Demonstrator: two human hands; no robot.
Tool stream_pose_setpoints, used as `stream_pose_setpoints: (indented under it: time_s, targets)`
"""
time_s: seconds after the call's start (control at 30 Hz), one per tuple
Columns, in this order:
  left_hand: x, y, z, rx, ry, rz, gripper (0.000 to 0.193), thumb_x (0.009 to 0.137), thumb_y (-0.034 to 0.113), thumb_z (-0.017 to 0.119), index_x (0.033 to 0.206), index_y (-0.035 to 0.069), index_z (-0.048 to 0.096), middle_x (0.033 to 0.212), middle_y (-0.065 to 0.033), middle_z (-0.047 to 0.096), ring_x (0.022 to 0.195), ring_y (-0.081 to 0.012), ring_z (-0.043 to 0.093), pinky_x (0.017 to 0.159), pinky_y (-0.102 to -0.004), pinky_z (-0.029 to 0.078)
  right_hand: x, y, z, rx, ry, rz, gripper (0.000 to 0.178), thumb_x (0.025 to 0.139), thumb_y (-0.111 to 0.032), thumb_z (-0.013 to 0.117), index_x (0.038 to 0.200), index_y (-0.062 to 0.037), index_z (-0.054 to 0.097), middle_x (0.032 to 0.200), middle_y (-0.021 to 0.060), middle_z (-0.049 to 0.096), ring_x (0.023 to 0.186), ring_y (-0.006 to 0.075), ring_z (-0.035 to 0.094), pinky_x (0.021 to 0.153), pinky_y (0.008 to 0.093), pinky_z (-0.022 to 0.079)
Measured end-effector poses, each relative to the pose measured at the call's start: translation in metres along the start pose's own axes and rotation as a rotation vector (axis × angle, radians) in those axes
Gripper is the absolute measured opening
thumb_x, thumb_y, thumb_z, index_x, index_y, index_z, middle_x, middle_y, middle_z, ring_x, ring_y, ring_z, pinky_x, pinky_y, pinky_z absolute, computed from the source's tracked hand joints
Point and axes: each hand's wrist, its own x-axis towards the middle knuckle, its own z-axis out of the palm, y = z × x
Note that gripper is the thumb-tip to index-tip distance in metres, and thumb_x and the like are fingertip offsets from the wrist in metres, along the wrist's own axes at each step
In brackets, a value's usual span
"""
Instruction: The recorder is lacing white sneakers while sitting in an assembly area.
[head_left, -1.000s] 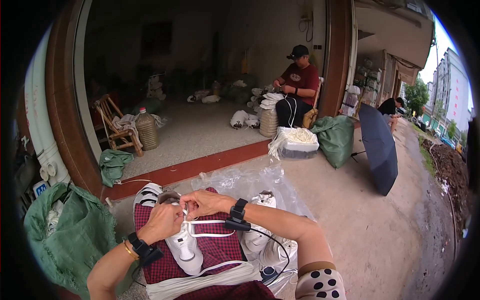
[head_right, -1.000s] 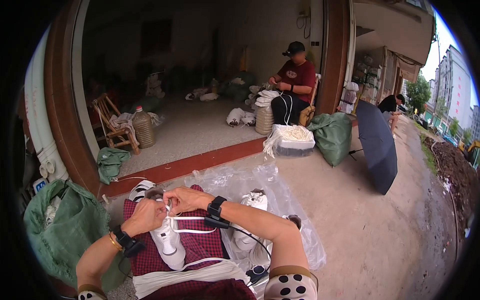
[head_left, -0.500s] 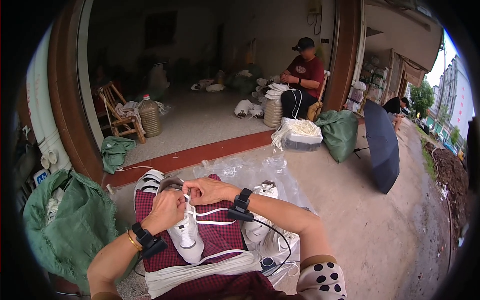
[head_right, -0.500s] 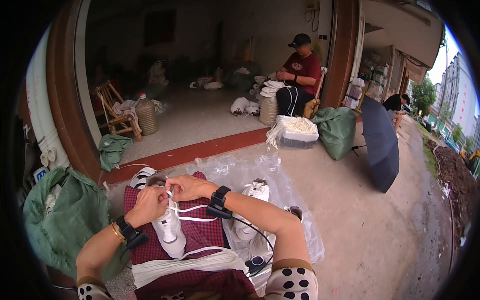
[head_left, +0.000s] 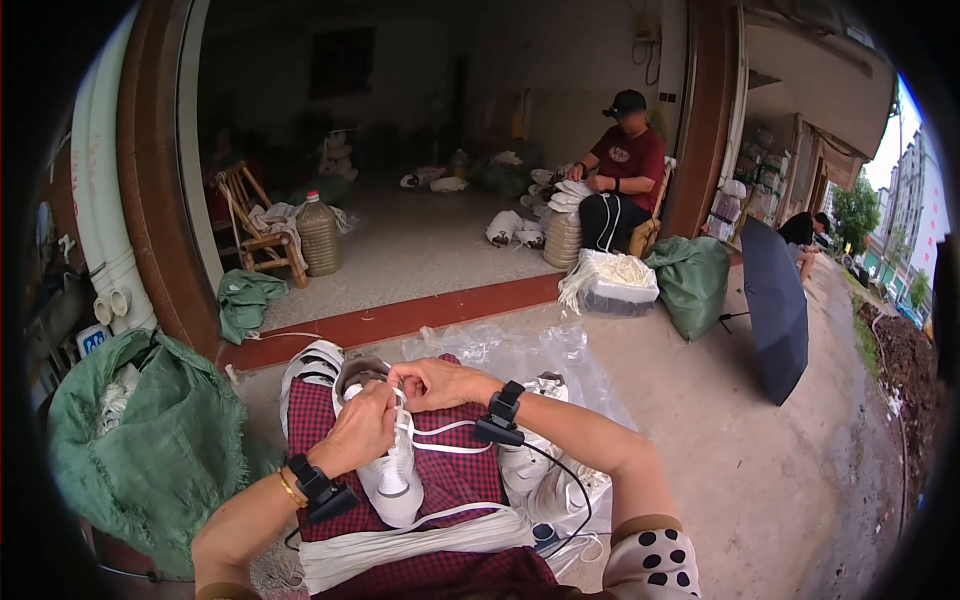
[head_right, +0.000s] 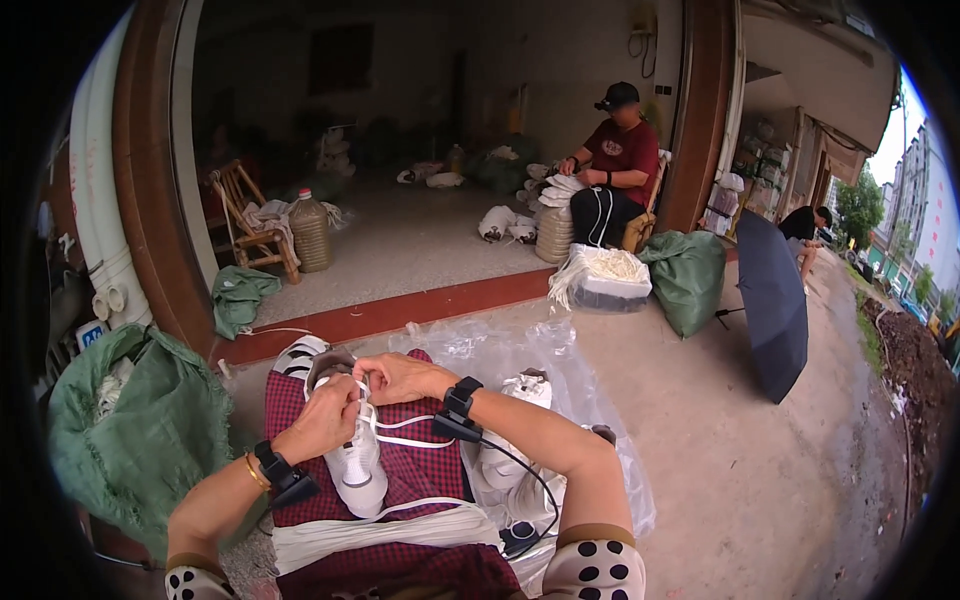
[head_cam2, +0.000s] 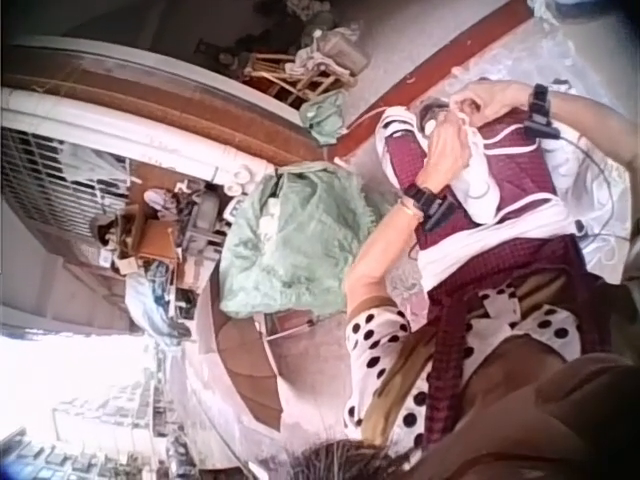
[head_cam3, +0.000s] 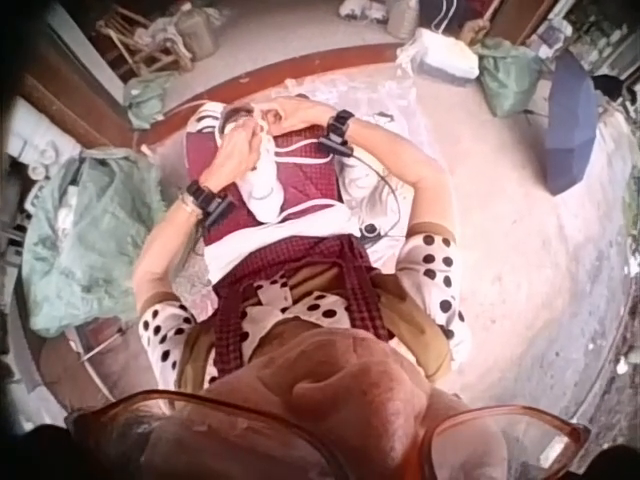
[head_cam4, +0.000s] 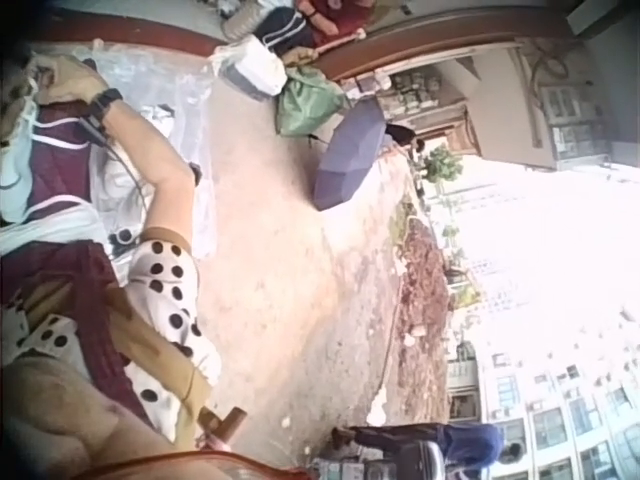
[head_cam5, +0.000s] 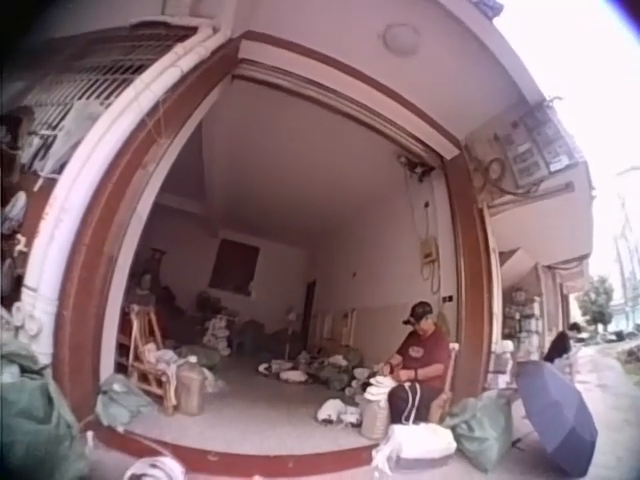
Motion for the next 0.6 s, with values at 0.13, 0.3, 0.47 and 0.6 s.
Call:
stream_pose_setpoints:
  time_s: [0.13, 0.3, 0.47, 0.6]
  targets:
    - [0.0, -0.006, -0.004, -0.091, 0.002, -0.038, 0.009, 0.078, -0.003, 0.063, 0.086, -0.004, 0.058, 0.081, -0.018, 0.059, 0.068, -0.0305, 0.062, 0.06, -0.0401, 0.048, -0.002, -0.002, 0.0, 0.06, -0.054, 0.048, 0.032, 0.082, -0.01, 0.066, 0.112, -0.0077, 0.056, 0.071, -0.0029, 0.059, 0.065, 0.0074, 0.051, 0.062, 0.0258, 0.043]
    - [0.016, 0.007, -0.043, -0.183, -0.074, -0.207, 0.02, 0.077, 0.001, 0.067, 0.096, -0.002, 0.069, 0.085, -0.0119, 0.066, 0.066, -0.0167, 0.062, 0.062, -0.03, 0.05, -0.002, 0.006, -0.008, 0.147, -0.1, 0.074, 0.034, 0.085, -0.01, 0.063, 0.118, -0.0076, 0.053, 0.069, -0.0057, 0.054, 0.064, 0.005, 0.044, 0.059, 0.0234, 0.037]
    - [0.044, -0.037, -0.05, -0.216, -0.093, -0.29, 0.017, 0.087, 0.004, 0.062, 0.099, -0.002, 0.071, 0.086, -0.0089, 0.071, 0.075, -0.0152, 0.065, 0.069, -0.0313, 0.052, 0.007, 0.013, -0.015, 0.269, -0.121, 0.127, 0.021, 0.091, -0.009, 0.054, 0.11, -0.0078, 0.064, 0.077, -0.0103, 0.051, 0.067, 0.0008, 0.039, 0.06, 0.0188, 0.032]
    - [0.054, -0.047, -0.05, -0.32, -0.441, -0.321, 0.017, 0.084, 0.01, 0.068, 0.097, 0.001, 0.075, 0.08, -0.0055, 0.072, 0.072, -0.011, 0.065, 0.064, -0.0292, 0.051, 0.006, -0.027, -0.009, 0.269, -0.122, 0.135, 0.015, 0.092, -0.006, 0.055, 0.094, -0.0046, 0.069, 0.078, -0.0104, 0.053, 0.068, 0.0006, 0.041, 0.06, 0.0189, 0.033]
